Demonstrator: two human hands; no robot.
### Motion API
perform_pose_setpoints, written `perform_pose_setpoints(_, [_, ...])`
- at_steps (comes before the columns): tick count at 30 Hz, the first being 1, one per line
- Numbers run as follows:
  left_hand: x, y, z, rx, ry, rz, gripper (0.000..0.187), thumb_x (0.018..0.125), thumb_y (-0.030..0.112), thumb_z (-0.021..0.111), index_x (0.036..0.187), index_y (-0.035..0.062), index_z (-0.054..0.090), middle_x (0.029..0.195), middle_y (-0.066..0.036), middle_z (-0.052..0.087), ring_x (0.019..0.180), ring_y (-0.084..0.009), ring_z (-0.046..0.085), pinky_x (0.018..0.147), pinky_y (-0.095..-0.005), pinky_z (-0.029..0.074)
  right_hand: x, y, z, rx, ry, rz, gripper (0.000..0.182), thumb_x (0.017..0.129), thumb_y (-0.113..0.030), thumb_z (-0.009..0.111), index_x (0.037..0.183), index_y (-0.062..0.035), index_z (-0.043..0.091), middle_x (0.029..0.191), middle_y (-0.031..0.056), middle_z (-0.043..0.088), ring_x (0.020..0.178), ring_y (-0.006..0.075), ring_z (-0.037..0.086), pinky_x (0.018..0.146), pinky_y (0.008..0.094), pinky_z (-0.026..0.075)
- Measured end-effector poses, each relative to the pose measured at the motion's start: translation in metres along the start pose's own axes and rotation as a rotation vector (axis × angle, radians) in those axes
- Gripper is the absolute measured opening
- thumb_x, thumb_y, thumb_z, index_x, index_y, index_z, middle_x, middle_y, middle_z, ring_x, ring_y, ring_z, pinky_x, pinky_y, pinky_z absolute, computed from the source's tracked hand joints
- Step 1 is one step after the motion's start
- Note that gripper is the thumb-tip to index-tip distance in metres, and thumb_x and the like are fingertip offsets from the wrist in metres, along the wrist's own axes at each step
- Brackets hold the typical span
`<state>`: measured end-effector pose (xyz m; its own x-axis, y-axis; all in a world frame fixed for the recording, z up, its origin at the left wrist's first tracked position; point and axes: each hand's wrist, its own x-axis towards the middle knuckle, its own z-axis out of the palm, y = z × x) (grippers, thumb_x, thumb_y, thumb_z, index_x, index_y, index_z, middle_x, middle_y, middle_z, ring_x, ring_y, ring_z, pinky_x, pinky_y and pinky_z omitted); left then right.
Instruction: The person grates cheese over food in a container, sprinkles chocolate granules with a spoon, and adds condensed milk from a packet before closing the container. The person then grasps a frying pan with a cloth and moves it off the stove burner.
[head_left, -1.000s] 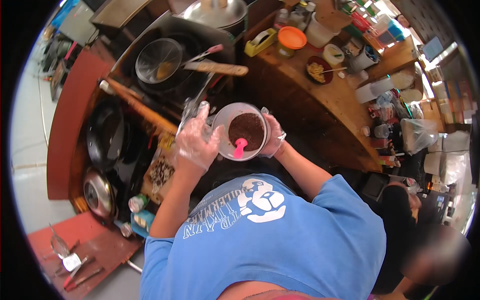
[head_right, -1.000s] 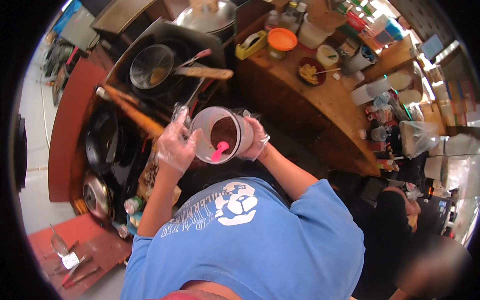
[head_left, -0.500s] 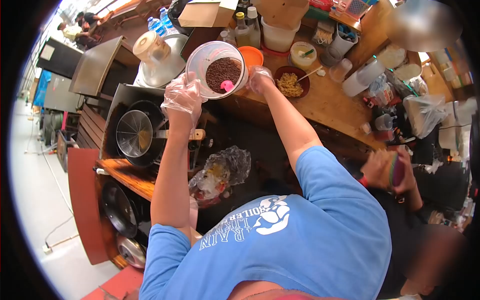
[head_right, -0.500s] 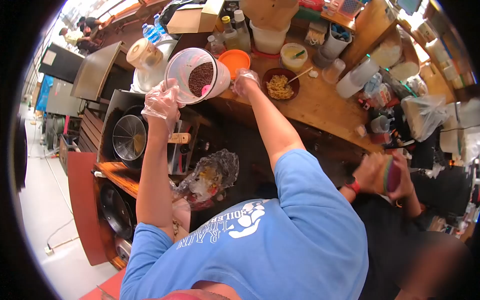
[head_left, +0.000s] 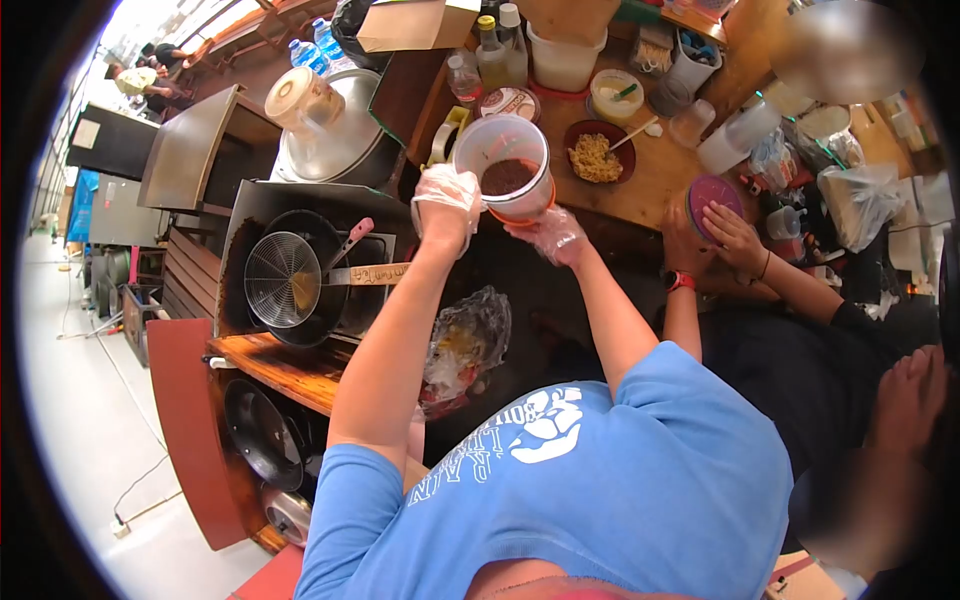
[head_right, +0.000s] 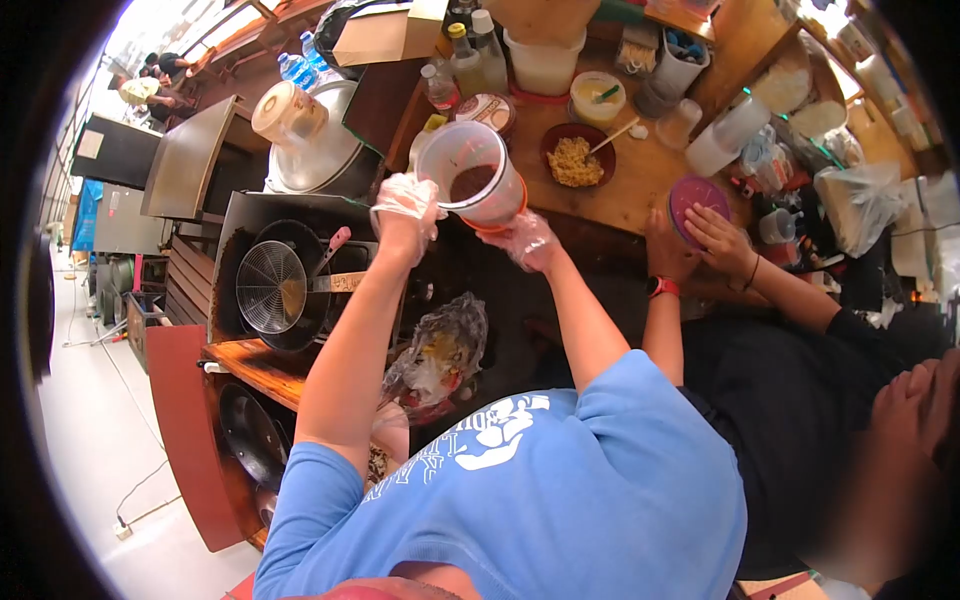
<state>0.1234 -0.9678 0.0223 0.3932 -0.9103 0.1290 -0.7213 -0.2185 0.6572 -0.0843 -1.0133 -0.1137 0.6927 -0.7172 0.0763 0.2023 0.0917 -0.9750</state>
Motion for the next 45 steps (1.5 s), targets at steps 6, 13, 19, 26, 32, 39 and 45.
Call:
perform_pose_setpoints(6, [-0.017, 0.018, 0.039, 0.212, 0.113, 0.030, 0.032, 0.092, 0.024, 0.054, 0.078, -0.0023, 0.067, 0.078, -0.022, 0.068, 0.071, -0.0338, 0.070, 0.069, -0.0428, 0.057, -0.005, 0.020, -0.010, 0.977, 0.153, 0.344, 0.037, 0.093, -0.006, 0.057, 0.128, 0.0065, 0.054, 0.131, 0.0206, 0.058, 0.119, 0.0330, 0.059, 0.107, 0.0478, 0.049])
perform_pose_setpoints(13, [-0.021, 0.018, 0.099, 0.069, 0.091, -0.155, 0.025, 0.084, 0.021, 0.055, 0.073, 0.0012, 0.066, 0.081, -0.025, 0.065, 0.077, -0.0410, 0.066, 0.074, -0.0503, 0.053, -0.003, 0.005, -0.022, -0.780, 0.029, 0.192, 0.035, 0.094, -0.036, 0.060, 0.115, -0.0087, 0.064, 0.115, 0.0088, 0.069, 0.112, 0.0268, 0.064, 0.102, 0.0383, 0.046])
perform_pose_setpoints(19, [-0.007, 0.051, 0.111, 0.025, 0.026, -0.195, 0.026, 0.089, 0.021, 0.058, 0.076, 0.0000, 0.066, 0.084, -0.021, 0.070, 0.084, -0.0380, 0.069, 0.078, -0.0449, 0.055, -0.006, 0.057, -0.069, 1.050, 0.292, 0.330, 0.034, 0.093, -0.020, 0.046, 0.115, 0.0028, 0.060, 0.120, 0.0197, 0.065, 0.114, 0.0348, 0.061, 0.104, 0.0493, 0.047])
perform_pose_setpoints(26, [0.011, 0.057, 0.123, -0.058, 0.085, -0.265, 0.020, 0.085, 0.020, 0.062, 0.080, 0.0003, 0.064, 0.086, -0.026, 0.069, 0.087, -0.0437, 0.069, 0.076, -0.0499, 0.056, -0.003, 0.044, -0.064, 1.229, 0.304, 0.242, 0.034, 0.087, -0.016, 0.049, 0.110, 0.0037, 0.064, 0.115, 0.0208, 0.068, 0.114, 0.0361, 0.062, 0.106, 0.0546, 0.045])
perform_pose_setpoints(32, [0.020, 0.060, 0.125, -0.064, 0.027, -0.090, 0.028, 0.088, 0.021, 0.056, 0.078, -0.0029, 0.066, 0.086, -0.026, 0.068, 0.087, -0.0411, 0.068, 0.078, -0.0463, 0.054, -0.005, 0.020, -0.053, 1.410, 0.551, 0.299, 0.049, 0.088, -0.015, 0.043, 0.129, 0.0113, 0.048, 0.138, 0.0302, 0.050, 0.128, 0.0446, 0.049, 0.113, 0.0574, 0.039])
perform_pose_setpoints(39, [0.035, 0.063, 0.141, -0.083, 0.045, -0.115, 0.030, 0.088, 0.020, 0.054, 0.077, -0.0042, 0.067, 0.087, -0.026, 0.069, 0.089, -0.0412, 0.068, 0.080, -0.0466, 0.053, 0.009, 0.049, -0.064, 1.194, 0.689, 0.250, 0.028, 0.094, -0.009, 0.048, 0.117, 0.0057, 0.051, 0.119, 0.0226, 0.058, 0.114, 0.0379, 0.058, 0.102, 0.0517, 0.051])
perform_pose_setpoints(45, [0.042, 0.070, 0.138, -0.118, 0.061, -0.134, 0.046, 0.095, 0.035, 0.052, 0.079, -0.0050, 0.069, 0.088, -0.028, 0.068, 0.090, -0.0425, 0.068, 0.081, -0.0501, 0.053, 0.038, 0.046, -0.071, 1.122, 0.749, 0.300, 0.015, 0.091, -0.007, 0.051, 0.102, -0.0008, 0.057, 0.101, 0.0149, 0.062, 0.096, 0.0294, 0.064, 0.091, 0.0428, 0.057])
